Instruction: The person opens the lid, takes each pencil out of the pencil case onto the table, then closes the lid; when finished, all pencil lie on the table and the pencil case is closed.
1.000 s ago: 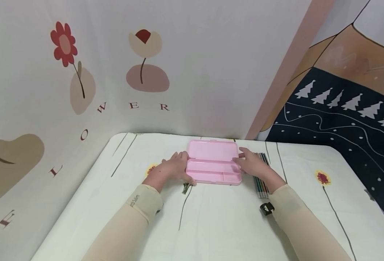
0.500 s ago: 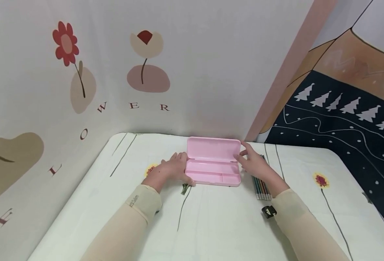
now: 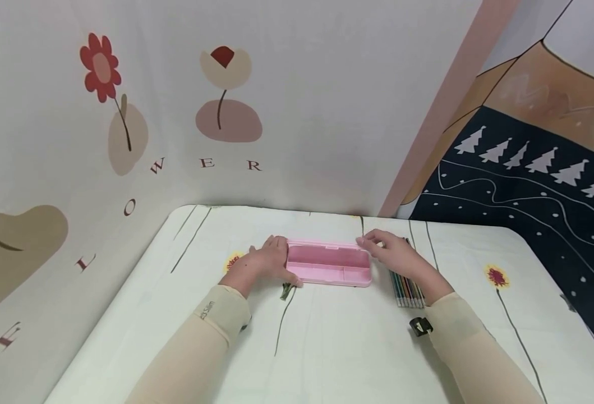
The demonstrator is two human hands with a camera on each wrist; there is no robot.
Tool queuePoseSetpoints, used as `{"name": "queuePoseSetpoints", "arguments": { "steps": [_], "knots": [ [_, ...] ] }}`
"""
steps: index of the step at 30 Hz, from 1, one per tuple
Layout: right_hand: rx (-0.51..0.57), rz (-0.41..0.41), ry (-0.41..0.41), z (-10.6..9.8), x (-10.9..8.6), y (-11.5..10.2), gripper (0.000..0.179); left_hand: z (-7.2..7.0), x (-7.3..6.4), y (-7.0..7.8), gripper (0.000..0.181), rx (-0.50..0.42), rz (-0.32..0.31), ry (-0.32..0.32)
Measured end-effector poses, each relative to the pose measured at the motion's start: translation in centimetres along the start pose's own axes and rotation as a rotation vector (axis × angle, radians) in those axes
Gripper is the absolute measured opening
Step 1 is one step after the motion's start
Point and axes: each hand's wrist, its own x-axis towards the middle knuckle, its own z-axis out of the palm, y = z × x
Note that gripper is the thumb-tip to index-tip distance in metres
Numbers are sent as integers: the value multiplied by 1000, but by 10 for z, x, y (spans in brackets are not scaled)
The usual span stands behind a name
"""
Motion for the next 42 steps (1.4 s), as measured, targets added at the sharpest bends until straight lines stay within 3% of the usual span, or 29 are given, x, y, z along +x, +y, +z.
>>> {"name": "queuePoseSetpoints", "arguments": {
  "steps": [7, 11, 16, 30, 42],
  "knots": [
    [-61, -123, -100, 4, -4, 9, 59, 3, -1, -3, 118, -40, 4, 21],
    [-56, -141, -147, 6, -5, 7, 62, 4, -2, -2, 120, -61, 16, 35],
    [-51, -124, -190, 7, -6, 3, 66, 3, -1, 0, 117, -26, 36, 31],
    [-151, -83, -173, 13, -4, -3, 60, 0, 1, -1, 119, 29, 76, -10],
    [-173, -73, -172, 14, -4, -3, 63, -5, 5, 0, 106, 33, 96, -28]
  ]
}}
